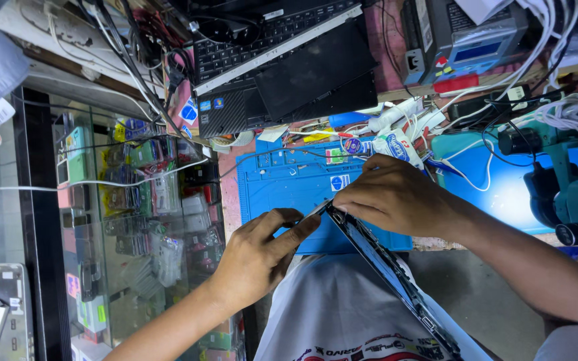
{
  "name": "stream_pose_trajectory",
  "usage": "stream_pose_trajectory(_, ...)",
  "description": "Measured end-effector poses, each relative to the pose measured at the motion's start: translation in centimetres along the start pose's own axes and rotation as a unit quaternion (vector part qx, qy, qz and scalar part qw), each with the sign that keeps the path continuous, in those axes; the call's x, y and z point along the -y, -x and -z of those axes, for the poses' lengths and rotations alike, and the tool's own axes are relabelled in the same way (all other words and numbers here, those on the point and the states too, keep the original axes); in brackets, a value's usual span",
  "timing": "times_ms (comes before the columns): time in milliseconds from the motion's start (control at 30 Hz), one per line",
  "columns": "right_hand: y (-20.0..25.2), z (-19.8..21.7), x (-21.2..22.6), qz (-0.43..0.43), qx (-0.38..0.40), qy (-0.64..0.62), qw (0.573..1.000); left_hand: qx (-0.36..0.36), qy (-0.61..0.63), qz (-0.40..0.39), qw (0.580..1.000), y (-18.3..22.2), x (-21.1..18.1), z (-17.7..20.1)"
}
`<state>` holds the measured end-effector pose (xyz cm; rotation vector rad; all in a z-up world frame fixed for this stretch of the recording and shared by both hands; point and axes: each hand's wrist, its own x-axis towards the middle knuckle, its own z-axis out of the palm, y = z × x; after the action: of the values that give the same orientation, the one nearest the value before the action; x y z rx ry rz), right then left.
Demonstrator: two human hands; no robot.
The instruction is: The person disassembles the top half of a laptop, prying the bezel away from the screen by hand and using a thin tool to separate the internal components and wires.
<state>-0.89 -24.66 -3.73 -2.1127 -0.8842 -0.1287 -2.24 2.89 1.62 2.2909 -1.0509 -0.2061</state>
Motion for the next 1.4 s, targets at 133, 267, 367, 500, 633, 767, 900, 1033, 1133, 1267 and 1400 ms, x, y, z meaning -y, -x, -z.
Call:
stream_pose_trajectory(133,-0.1,0.1,-0.4,0.016,0.020,-0.024,0.999,-0.004,0.011,0.009,1.000,0.0,0.0,0.1)
stream_pose_trajectory(267,-0.2,0.0,-0.7,0.042,0.005,-0.014,0.999,-0.009,0.011,0.006,1.000,0.2,0.0,0.0)
stream_pose_trajectory(367,0.0,-0.2,-0.8,-0.003,0.029,-0.035,0.999,-0.013,-0.002,-0.001,1.000,0.3,-0.1,0.0)
stream_pose_trajectory(500,0.8,-0.8,-0.1,-0.070,0.042,-0.069,0.994,-0.020,-0.013,0.002,1.000,0.3,-0.2,-0.3)
stream_pose_trajectory(633,1.7,-1.5,0.1,-0.108,0.054,-0.071,0.990,-0.020,-0.016,-0.005,1.000,0.3,-0.2,-0.4)
stream_pose_trajectory(767,2.1,-1.9,-0.1,-0.101,0.032,-0.068,0.992,-0.015,-0.009,-0.008,1.000,0.3,-0.2,-0.4)
stream_pose_trajectory(900,2.2,-2.0,0.2,-0.082,0.014,-0.044,0.996,-0.020,-0.005,-0.012,1.000,0.2,-0.1,-0.4)
stream_pose_trajectory(1033,2.1,-1.7,0.5,-0.079,-0.015,-0.017,0.997,-0.022,0.003,-0.016,1.000,0.2,0.0,-0.4)
stream_pose_trajectory(1133,2.7,-1.8,0.7,-0.114,-0.016,-0.015,0.993,-0.023,0.009,-0.018,1.000,0.1,0.1,-0.4)
stream_pose_trajectory(1267,3.1,-2.1,0.7,-0.167,0.006,-0.025,0.986,-0.025,0.024,-0.014,0.999,0.2,0.2,-0.5)
stream_pose_trajectory(1400,3.1,-2.5,0.4,-0.138,-0.021,-0.004,0.990,-0.027,0.020,-0.014,0.999,0.4,0.1,-0.5)
